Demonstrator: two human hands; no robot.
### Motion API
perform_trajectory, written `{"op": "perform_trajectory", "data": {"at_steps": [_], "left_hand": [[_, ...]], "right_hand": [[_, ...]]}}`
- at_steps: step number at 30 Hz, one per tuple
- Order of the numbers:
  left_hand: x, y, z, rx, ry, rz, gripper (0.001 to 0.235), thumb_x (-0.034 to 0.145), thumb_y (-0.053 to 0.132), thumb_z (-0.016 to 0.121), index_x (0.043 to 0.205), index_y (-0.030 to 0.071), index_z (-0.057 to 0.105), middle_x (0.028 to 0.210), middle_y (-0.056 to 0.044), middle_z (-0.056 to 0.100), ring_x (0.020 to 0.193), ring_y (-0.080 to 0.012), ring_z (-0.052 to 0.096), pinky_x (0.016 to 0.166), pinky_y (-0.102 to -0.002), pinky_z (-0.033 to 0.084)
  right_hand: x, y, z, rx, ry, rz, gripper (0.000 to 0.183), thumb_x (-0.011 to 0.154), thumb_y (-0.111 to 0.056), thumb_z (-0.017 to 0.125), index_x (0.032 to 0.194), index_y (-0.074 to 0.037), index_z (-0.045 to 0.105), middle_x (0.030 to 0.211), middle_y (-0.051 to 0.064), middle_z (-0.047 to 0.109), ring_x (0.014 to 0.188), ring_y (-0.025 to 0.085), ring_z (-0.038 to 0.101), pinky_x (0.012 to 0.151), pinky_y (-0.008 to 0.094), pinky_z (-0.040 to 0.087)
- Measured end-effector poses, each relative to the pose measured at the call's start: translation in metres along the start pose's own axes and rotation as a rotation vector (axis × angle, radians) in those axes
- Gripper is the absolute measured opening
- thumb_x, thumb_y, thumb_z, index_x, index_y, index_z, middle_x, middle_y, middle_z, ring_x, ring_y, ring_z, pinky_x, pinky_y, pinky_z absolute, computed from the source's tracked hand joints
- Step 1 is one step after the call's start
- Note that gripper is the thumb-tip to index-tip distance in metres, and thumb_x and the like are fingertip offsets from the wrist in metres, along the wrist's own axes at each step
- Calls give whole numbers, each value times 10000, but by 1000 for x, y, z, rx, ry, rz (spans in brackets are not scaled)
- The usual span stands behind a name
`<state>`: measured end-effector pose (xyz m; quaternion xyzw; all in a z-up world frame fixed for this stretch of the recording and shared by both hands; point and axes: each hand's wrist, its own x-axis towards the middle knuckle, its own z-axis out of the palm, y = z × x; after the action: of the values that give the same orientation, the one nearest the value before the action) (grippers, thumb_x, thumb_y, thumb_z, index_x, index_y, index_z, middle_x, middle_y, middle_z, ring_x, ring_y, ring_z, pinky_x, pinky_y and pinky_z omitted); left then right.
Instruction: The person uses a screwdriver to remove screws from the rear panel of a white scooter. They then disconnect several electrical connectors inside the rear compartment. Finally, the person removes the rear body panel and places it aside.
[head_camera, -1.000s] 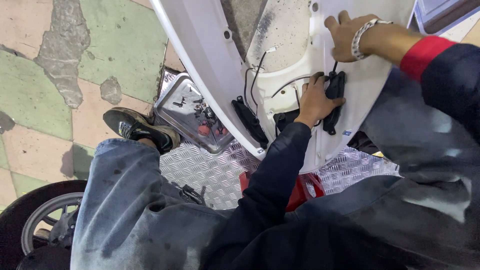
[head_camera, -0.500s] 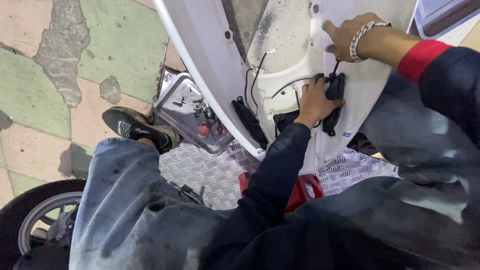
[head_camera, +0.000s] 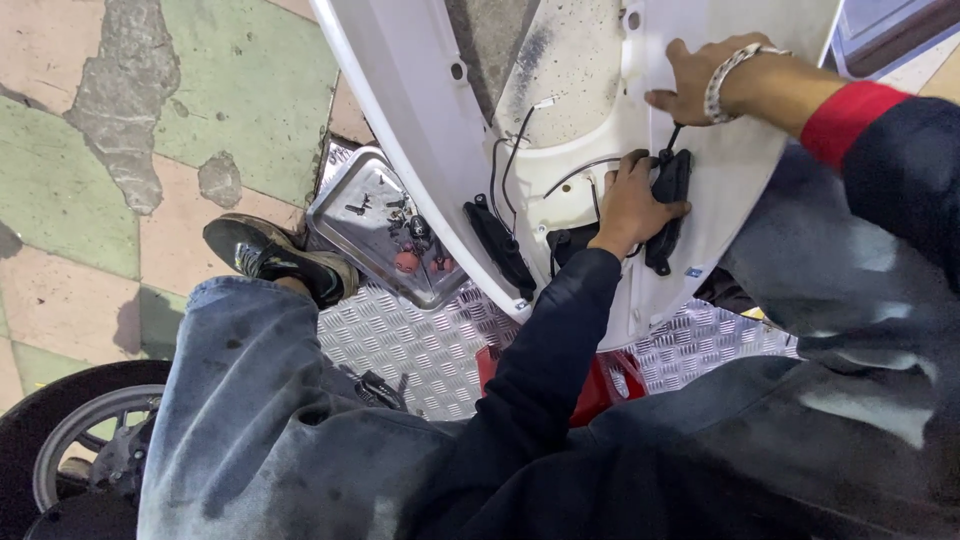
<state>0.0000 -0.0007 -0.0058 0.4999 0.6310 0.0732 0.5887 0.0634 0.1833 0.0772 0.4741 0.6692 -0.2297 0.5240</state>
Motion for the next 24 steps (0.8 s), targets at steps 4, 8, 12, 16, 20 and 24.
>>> {"op": "perform_trajectory", "data": {"at_steps": [4,8,12,16,20,24], "left_hand": [[1,-2,2,-6,8,-1,984,683,480,817,1484,37,457,1562,-105,405,1357,-409,407,1152,-442,340],[0,-1,-2,-23,2,-8,962,679,483,818,1470,53,476,1566,-92,399,1359,-408,416,1152,-453,350],[1,-3,2,-15,13,17,962,676,494,822,1464,61,483,1562,-113,407,1358,-407,419,1160,-447,335],[0,-3,3,-14,5,16,953,674,488,821,1455,53,492,1550,-105,409,1344,-406,432,1155,-448,338],[2,-2,2,-18,-7,-3,993,668,503,812,1479,49,463,1558,-89,401,1360,-407,406,1149,-456,350],[2,-5,3,-5,-7,12,967,683,509,808,1470,54,479,1547,-99,406,1351,-396,416,1155,-433,335]], "right_hand": [[-7,1,-6,270,-39,-139,828,961,-214,654,1608,-145,142,1505,202,363,933,473,720,743,568,584],[-11,-5,-10,-89,8,-47,504,1068,-382,428,1486,-101,393,1240,182,752,1079,381,753,829,505,603],[9,8,7,149,-28,-112,825,943,-307,605,1612,-175,142,1556,184,342,1085,515,705,863,613,582],[-6,-2,-2,-9,10,-137,642,1022,-344,537,1553,-109,263,1408,173,596,1177,458,688,887,598,585],[-10,-3,-3,-81,22,-31,551,1060,-482,399,1431,-80,458,1196,179,775,1018,387,774,782,519,623],[42,19,34,150,2,-168,760,946,-315,655,1555,-123,242,1481,212,393,1028,494,724,864,589,580]]}}
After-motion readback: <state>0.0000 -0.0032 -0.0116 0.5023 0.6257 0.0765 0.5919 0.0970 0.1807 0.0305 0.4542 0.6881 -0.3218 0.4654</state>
